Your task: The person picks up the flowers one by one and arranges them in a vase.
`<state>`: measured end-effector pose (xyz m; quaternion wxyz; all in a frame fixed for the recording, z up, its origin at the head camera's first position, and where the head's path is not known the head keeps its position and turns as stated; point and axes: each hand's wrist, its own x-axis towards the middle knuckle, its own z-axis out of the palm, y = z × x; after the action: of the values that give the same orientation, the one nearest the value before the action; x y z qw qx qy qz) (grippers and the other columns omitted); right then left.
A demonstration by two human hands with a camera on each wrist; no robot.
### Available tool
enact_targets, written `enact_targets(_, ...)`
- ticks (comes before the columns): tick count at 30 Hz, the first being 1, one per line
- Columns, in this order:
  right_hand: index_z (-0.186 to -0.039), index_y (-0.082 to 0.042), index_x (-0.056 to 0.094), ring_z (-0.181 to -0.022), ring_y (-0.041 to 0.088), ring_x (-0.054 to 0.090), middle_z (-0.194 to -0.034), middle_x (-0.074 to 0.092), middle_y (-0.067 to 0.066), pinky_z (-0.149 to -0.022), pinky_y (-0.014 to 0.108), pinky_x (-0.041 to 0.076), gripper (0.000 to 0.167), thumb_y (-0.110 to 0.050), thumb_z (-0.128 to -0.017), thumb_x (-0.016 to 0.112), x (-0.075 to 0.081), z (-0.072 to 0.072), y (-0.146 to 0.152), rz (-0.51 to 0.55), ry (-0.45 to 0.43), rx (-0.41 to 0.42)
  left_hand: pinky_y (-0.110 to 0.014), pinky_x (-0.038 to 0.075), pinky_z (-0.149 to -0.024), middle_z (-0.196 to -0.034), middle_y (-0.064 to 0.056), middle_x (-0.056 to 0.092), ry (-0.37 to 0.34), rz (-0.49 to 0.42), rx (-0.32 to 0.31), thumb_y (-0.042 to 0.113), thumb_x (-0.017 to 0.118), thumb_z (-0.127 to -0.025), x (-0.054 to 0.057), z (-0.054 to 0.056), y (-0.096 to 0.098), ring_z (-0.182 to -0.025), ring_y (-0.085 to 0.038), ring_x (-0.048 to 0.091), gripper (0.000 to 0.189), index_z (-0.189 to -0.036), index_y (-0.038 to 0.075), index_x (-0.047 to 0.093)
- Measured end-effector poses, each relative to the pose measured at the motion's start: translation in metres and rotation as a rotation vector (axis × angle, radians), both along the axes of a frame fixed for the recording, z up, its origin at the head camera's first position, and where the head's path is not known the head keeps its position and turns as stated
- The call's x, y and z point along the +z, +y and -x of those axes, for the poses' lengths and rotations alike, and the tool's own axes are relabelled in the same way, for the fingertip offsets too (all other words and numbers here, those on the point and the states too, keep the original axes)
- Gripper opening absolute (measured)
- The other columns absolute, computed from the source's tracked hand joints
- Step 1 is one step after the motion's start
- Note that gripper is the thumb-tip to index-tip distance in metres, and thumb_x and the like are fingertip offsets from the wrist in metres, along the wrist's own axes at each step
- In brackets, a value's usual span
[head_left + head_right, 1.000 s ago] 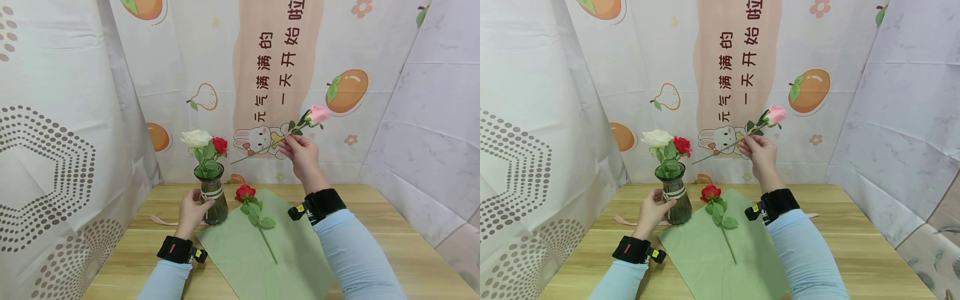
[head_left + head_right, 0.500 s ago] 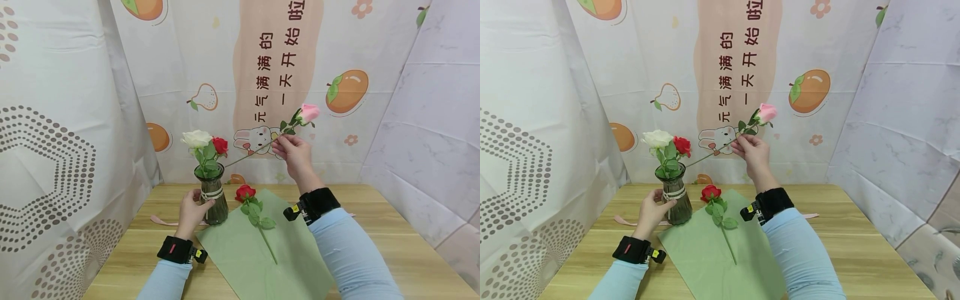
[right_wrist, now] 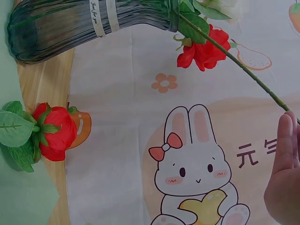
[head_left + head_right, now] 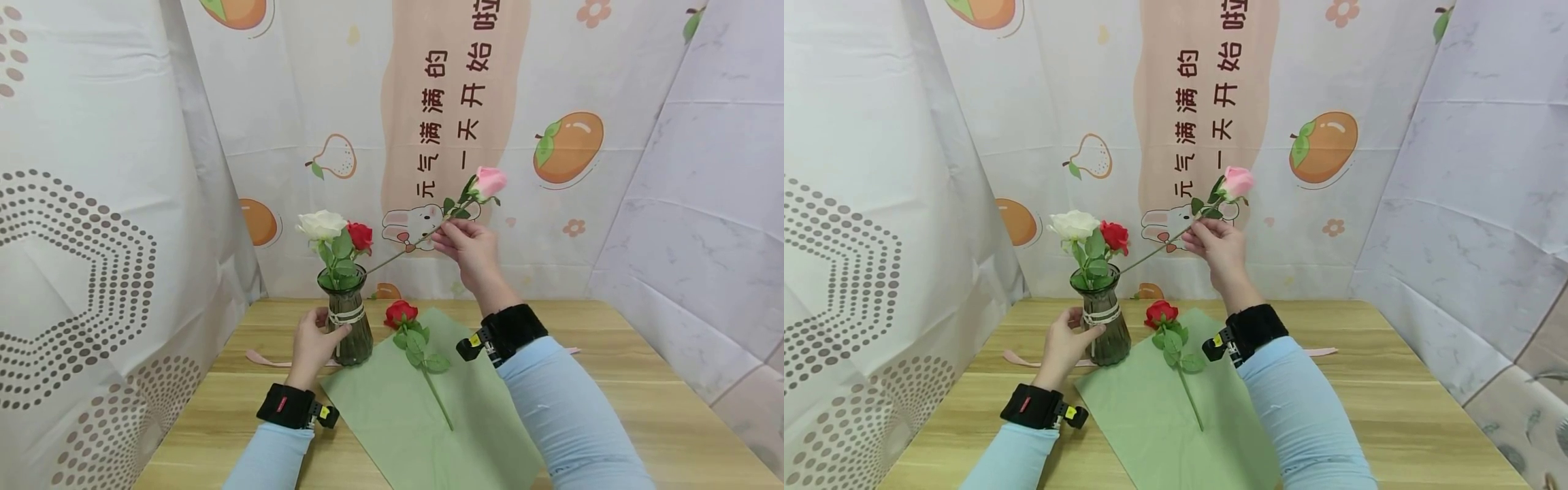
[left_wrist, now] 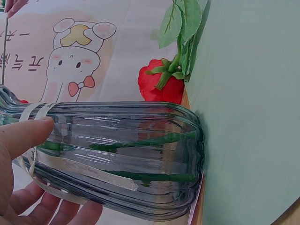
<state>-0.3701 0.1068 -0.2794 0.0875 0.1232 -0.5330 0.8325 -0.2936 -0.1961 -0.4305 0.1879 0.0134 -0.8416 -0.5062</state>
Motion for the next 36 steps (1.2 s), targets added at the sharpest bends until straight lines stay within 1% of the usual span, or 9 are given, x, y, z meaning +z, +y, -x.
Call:
enact_targets(7,-0.125,0.014,0.057,-0.081,0.021,0.074,-0.093,0.073,0.014,-0.078,0.034,0.059,0.037,-0.006,-0.096,0.07,0.0,-0.002,-0.009,-0.031,0.004,0.0,-0.053,0.044,-0.096,-0.124,-0.02,0.057,-0.001,0.001,0.005,0.028,0.083,-0.085,0.0,0.001,0.001,-0.115,-0.037,0.055,0.06,-0.13,-0.002,0.057)
enact_targets(10,-0.122,0.012,0.059,-0.082,0.021,0.074,-0.094,0.073,0.013,-0.078,0.034,0.059,0.033,-0.006,-0.096,0.07,0.0,-0.003,-0.013,-0.044,0.017,0.004,-0.053,0.043,-0.096,-0.124,-0.02,0.058,0.001,-0.002,0.003,0.027,0.084,-0.085,0.0,0.001,0.001,-0.115,-0.037,0.054,0.06,-0.13,-0.002,0.057)
enact_targets(15,-0.112,0.005,0.064,-0.083,0.021,0.074,-0.095,0.073,0.013,-0.079,0.035,0.059,0.021,-0.007,-0.097,0.07,-0.002,-0.004,-0.018,-0.077,0.034,-0.005,-0.053,0.043,-0.097,-0.124,-0.02,0.058,0.004,-0.004,-0.001,0.027,0.084,-0.085,0.0,0.002,0.001,-0.116,-0.037,0.055,0.06,-0.13,-0.002,0.057)
enact_targets(20,-0.112,0.006,0.065,-0.083,0.021,0.074,-0.097,0.073,0.015,-0.079,0.036,0.059,0.021,-0.007,-0.096,0.071,-0.004,-0.004,-0.023,-0.096,0.035,-0.007,-0.053,0.044,-0.097,-0.124,-0.021,0.058,0.005,0.0,-0.002,0.027,0.084,-0.085,0.0,0.001,0.001,-0.116,-0.037,0.055,0.06,-0.13,-0.003,0.058)
enact_targets(22,-0.114,0.006,0.065,-0.085,0.023,0.074,-0.099,0.073,0.016,-0.079,0.036,0.059,0.023,-0.008,-0.096,0.071,-0.004,-0.004,-0.026,-0.11,0.037,-0.008,-0.053,0.044,-0.096,-0.124,-0.021,0.058,0.007,-0.003,-0.001,0.027,0.084,-0.085,0.0,0.001,0.001,-0.115,-0.037,0.055,0.06,-0.13,-0.003,0.058)
enact_targets(26,-0.119,0.009,0.064,-0.092,0.033,0.073,-0.098,0.073,0.017,-0.079,0.037,0.059,0.029,-0.009,-0.097,0.07,-0.005,-0.005,-0.03,-0.149,0.049,-0.003,-0.053,0.044,-0.096,-0.123,-0.021,0.059,0.009,-0.003,0.0,0.027,0.084,-0.084,0.0,0.001,0.001,-0.115,-0.037,0.055,0.059,-0.129,-0.003,0.058)
enact_targets(28,-0.121,0.011,0.063,-0.093,0.035,0.073,-0.097,0.073,0.017,-0.08,0.037,0.059,0.032,-0.009,-0.097,0.07,-0.005,-0.005,-0.031,-0.165,0.051,0.001,-0.053,0.044,-0.096,-0.123,-0.02,0.058,0.005,-0.004,0.001,0.028,0.084,-0.084,0.0,0.001,0.001,-0.115,-0.037,0.055,0.059,-0.128,-0.002,0.058)
enact_targets(33,-0.121,0.011,0.063,-0.086,0.026,0.074,-0.099,0.073,0.018,-0.08,0.037,0.059,0.032,-0.009,-0.098,0.069,-0.007,-0.006,-0.035,-0.185,0.039,0.007,-0.053,0.044,-0.096,-0.123,-0.021,0.058,0.002,-0.007,-0.004,0.027,0.084,-0.085,0.0,0.001,0.001,-0.114,-0.037,0.055,0.059,-0.128,-0.003,0.058)
enact_targets(36,-0.121,0.01,0.063,-0.086,0.024,0.074,-0.104,0.073,0.021,-0.08,0.037,0.059,0.032,-0.009,-0.098,0.07,-0.008,-0.006,-0.04,-0.187,0.042,0.01,-0.053,0.044,-0.096,-0.123,-0.02,0.058,0.001,-0.011,-0.004,0.028,0.084,-0.085,0.0,0.001,0.001,-0.114,-0.037,0.054,0.059,-0.128,-0.003,0.058)
